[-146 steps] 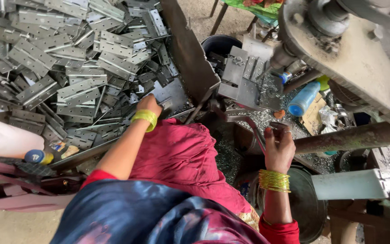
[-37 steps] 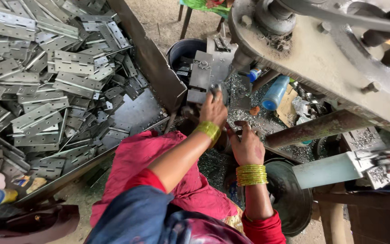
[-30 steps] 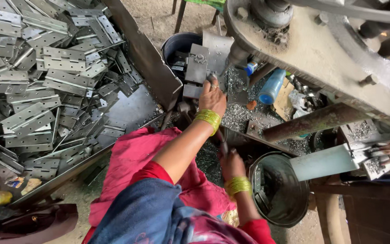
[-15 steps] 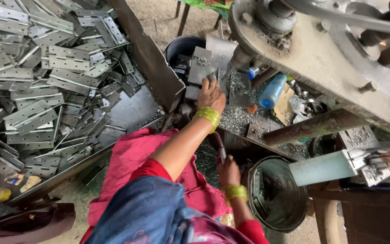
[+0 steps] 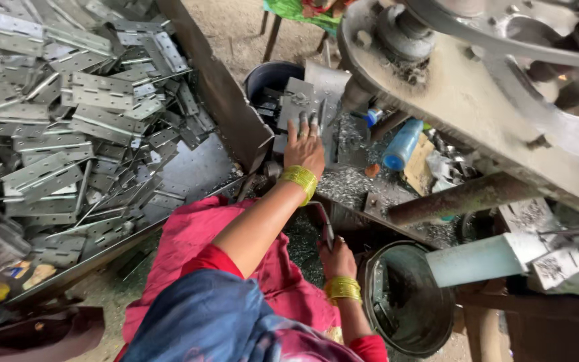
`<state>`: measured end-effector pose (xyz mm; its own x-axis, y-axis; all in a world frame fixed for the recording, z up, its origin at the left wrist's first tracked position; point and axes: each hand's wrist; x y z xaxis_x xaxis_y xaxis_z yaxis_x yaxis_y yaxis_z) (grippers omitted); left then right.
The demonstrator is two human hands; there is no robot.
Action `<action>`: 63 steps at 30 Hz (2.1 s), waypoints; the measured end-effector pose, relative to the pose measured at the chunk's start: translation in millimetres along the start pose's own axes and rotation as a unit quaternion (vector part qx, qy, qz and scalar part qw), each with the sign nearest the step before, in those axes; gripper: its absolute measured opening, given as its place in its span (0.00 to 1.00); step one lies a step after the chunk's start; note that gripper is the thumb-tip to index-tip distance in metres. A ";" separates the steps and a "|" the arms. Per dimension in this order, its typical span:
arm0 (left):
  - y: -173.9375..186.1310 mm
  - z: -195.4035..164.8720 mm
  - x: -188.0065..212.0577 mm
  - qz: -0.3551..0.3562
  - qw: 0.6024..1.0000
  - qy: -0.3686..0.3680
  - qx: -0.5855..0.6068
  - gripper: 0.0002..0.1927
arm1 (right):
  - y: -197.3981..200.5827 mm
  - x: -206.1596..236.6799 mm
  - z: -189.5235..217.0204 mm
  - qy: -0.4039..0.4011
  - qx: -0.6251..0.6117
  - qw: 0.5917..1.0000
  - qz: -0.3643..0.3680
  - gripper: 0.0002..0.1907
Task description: The person repeatedly picks up metal plates from a bin, places them into a press machine, and operates the lever to process them. The person then removes the processed plates and places them into a bucket.
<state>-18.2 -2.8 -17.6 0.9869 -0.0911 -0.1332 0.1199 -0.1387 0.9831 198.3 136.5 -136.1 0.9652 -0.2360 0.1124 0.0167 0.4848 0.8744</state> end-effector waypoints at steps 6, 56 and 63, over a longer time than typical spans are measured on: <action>6.6 -4.1 -15.3 0.057 0.996 0.009 -0.062 0.28 | 31.4 -22.2 -9.3 0.048 0.042 0.998 0.025 0.26; 13.4 206.3 148.8 0.237 0.713 0.110 0.651 0.11 | -38.7 2.2 145.2 0.082 -0.650 0.752 0.070 0.15; 10.3 179.6 133.3 0.354 0.683 0.048 0.637 0.20 | 6.8 -3.1 125.5 0.178 -0.540 0.821 0.053 0.14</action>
<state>95.2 -193.5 -47.9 0.7584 -0.5237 0.3882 -0.5227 -0.8443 -0.1178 162.6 34.8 -71.3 0.9880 0.0231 -0.1526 -0.0358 0.9961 -0.0810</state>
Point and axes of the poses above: each hand's wrist, its own x-axis away from the middle knuckle, its own y-axis out of the back of the hand, z = x × y, and after that the axes turned 13 degrees about y, right-handed
